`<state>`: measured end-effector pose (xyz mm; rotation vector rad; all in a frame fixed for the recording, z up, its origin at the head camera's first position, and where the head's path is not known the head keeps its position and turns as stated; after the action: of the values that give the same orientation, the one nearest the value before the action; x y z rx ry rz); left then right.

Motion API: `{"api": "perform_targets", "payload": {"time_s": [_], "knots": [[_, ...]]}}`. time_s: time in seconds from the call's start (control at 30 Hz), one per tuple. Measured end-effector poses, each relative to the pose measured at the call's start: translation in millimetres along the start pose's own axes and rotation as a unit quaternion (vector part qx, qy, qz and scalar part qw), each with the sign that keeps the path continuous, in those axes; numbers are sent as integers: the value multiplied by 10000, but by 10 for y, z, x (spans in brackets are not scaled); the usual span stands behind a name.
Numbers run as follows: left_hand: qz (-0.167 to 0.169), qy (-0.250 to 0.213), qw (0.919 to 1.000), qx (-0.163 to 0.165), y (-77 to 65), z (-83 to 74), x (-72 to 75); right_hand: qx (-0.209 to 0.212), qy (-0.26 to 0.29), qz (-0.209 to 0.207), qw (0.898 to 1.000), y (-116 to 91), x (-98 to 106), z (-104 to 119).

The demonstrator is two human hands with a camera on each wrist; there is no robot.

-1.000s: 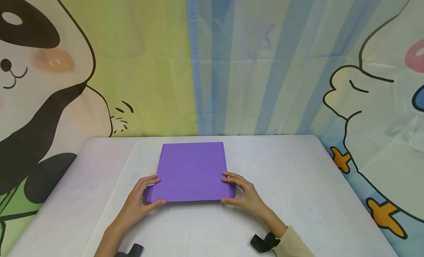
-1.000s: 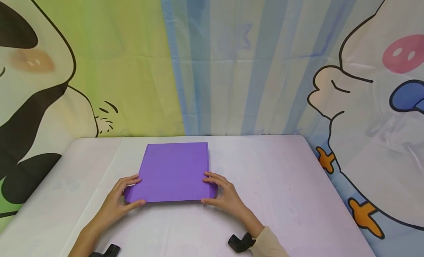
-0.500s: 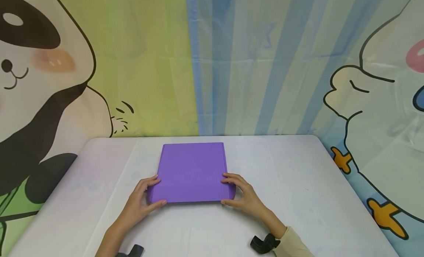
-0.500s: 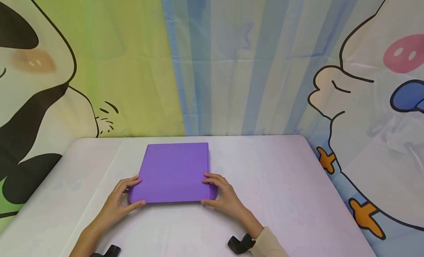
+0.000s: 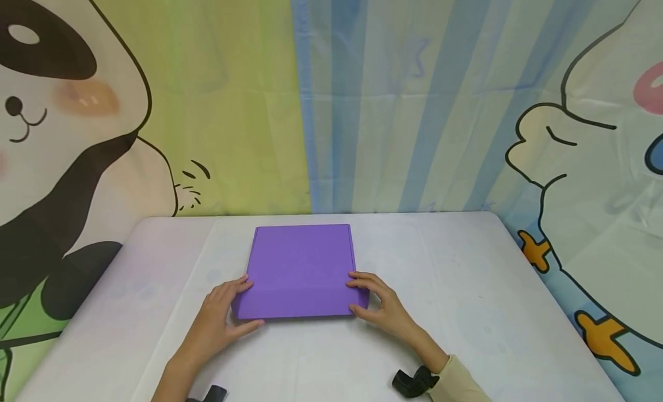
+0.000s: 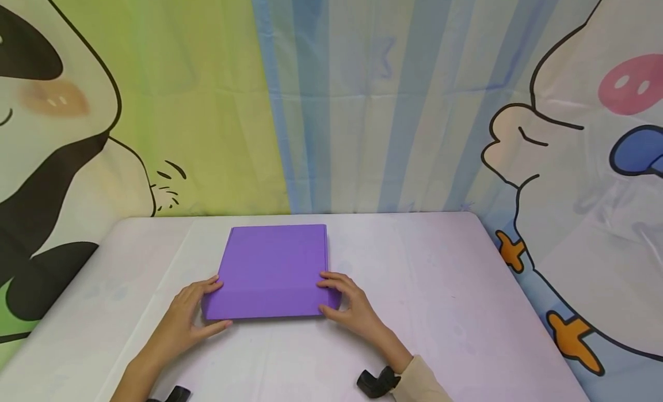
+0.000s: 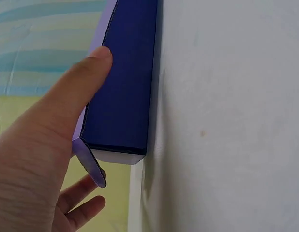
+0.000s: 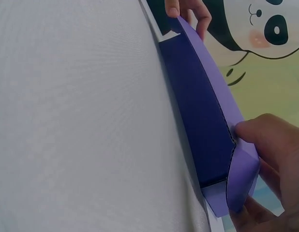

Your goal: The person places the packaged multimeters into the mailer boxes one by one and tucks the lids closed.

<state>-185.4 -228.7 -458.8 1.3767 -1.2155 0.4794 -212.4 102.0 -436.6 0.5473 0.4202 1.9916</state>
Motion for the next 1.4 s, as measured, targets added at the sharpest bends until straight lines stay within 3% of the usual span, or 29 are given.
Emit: {"api": "perform_targets", "payload": {"time_s": [0.33,0.6,0.83,1.07,1.4], "knots": [[-390,-425,9983,12,-33,-5,10,-37,-72,54,10000,-19,-4,-11],[-169,-538,9984,92,-54,33,-26,-457,-41,-170,9988,-110,44,-329],[-361,-570,9976,136,-60,34,-41,-516,-351,-209,9978,-28,16,-20],[-665,-1069,9920,3,-38,9,-24,-458,-219,-154,9986,-26,16,-24],[-587,-1161,9912,253,-69,42,-56,-506,168,-72,9986,-31,2,-61]]}}
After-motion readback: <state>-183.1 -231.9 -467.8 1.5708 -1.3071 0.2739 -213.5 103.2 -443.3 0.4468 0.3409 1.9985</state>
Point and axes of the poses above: each hand's wrist, its own y-axis towards the middle knuckle, its own x-axis out of the back of the hand, z = x × y, the point moved 5 cm from there along y, towards the middle knuckle, and after that the axes turned 15 degrees about y, right-handed, at the moved point
